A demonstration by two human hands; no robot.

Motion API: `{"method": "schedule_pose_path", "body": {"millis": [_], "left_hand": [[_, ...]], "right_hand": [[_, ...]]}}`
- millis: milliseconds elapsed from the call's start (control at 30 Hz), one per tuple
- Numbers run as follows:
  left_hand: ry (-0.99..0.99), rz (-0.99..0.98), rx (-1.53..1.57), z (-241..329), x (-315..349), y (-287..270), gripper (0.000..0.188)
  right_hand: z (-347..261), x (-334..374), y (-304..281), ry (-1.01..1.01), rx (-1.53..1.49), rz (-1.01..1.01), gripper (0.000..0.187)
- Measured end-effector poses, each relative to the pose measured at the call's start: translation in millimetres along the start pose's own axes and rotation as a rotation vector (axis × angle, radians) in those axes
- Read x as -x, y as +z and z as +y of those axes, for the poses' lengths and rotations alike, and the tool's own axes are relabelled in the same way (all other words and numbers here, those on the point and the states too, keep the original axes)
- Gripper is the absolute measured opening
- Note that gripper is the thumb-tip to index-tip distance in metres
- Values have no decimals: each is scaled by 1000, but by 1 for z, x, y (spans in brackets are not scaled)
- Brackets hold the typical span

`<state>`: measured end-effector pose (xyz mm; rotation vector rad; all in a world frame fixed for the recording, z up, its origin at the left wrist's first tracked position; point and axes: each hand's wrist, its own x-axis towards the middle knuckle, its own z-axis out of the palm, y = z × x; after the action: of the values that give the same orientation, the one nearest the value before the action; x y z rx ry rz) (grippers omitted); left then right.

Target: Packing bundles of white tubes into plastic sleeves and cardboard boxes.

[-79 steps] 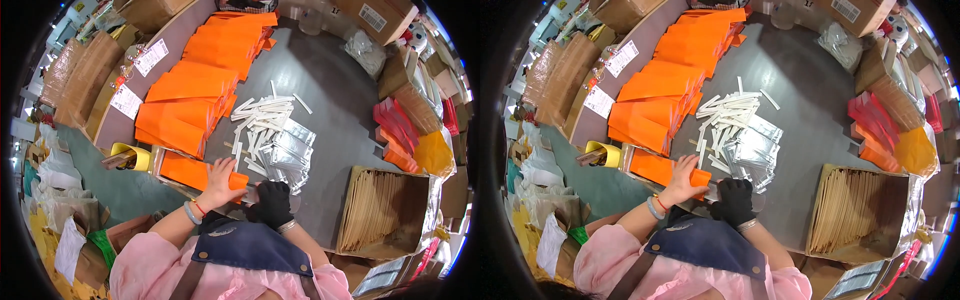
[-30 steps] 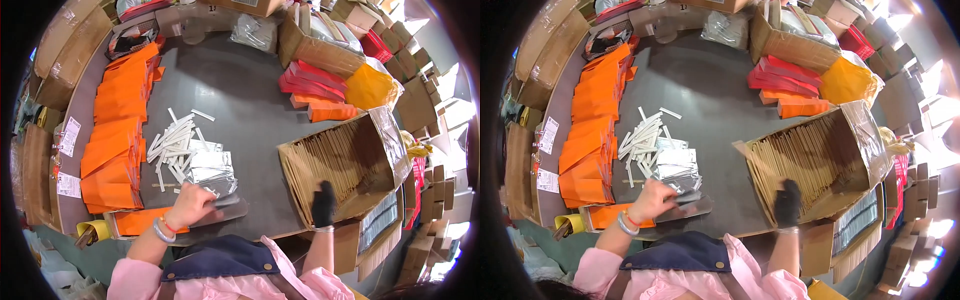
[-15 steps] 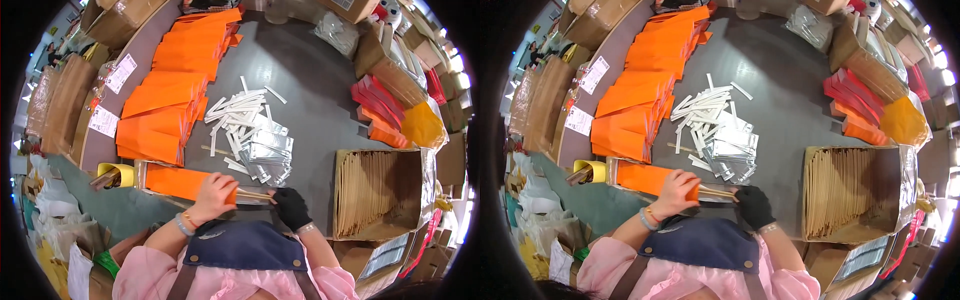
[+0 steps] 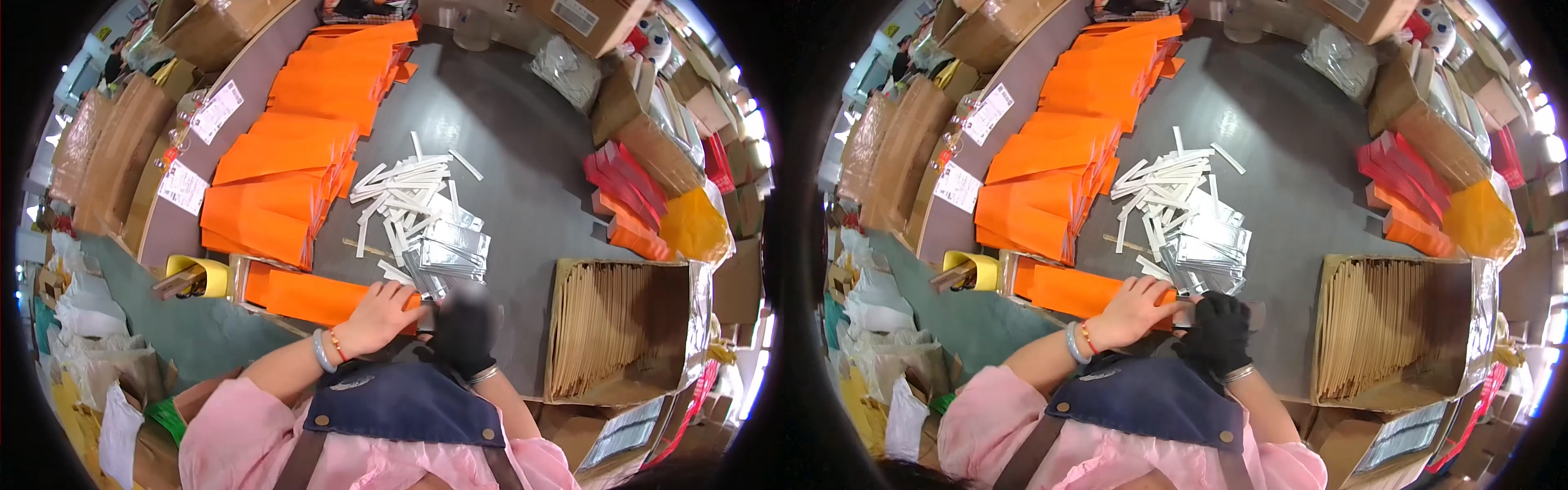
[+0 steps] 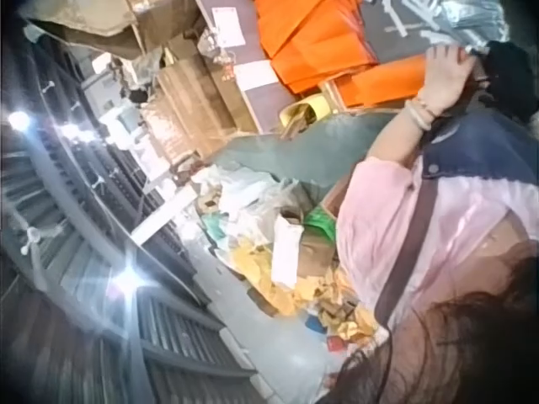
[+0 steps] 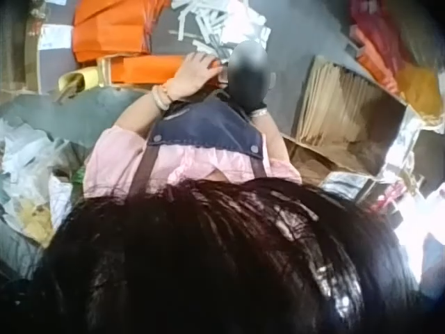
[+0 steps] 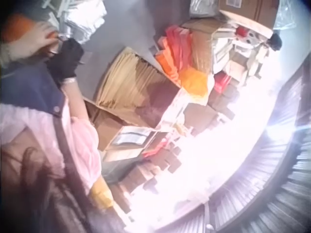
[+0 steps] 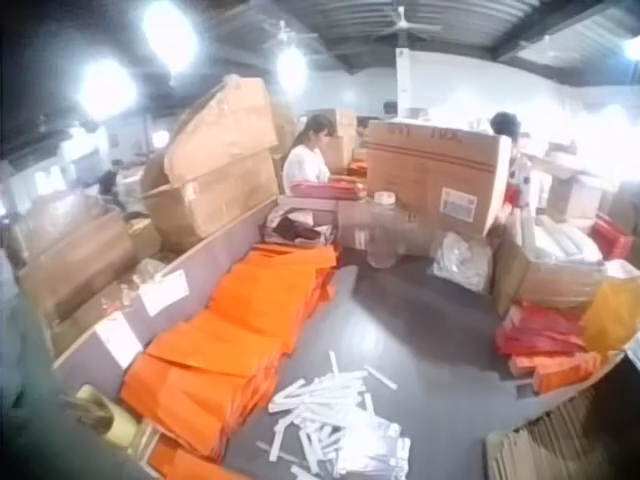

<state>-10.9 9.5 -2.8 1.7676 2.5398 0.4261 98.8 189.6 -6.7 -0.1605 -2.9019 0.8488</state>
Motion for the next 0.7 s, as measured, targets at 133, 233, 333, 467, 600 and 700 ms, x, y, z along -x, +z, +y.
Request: {"method": "schedule_pose_path", "body": {"millis": [133,233,333,467,600,700], "left_hand": [[67,-345,96,-5,-12,-39,17],[66,-129,50,-47,-13,-82,8],[-57,66,-23,-105,-19,-118,18],[-405,251,-51,-92,18,-68,46],[-669,61,129,-15,43,2,96],[-746,73,177,-14,46,15,98]], "right_hand": [[23,7,-13,-75,88,-201,61],[19,11,-39,50,122,-123,60],[24,15,-51,156,104,22,58],[18,12,-49,143,128,-47,59],[11,13,-47,104,200,-72,61],[10,13,-47,52,213,-81,60]]}}
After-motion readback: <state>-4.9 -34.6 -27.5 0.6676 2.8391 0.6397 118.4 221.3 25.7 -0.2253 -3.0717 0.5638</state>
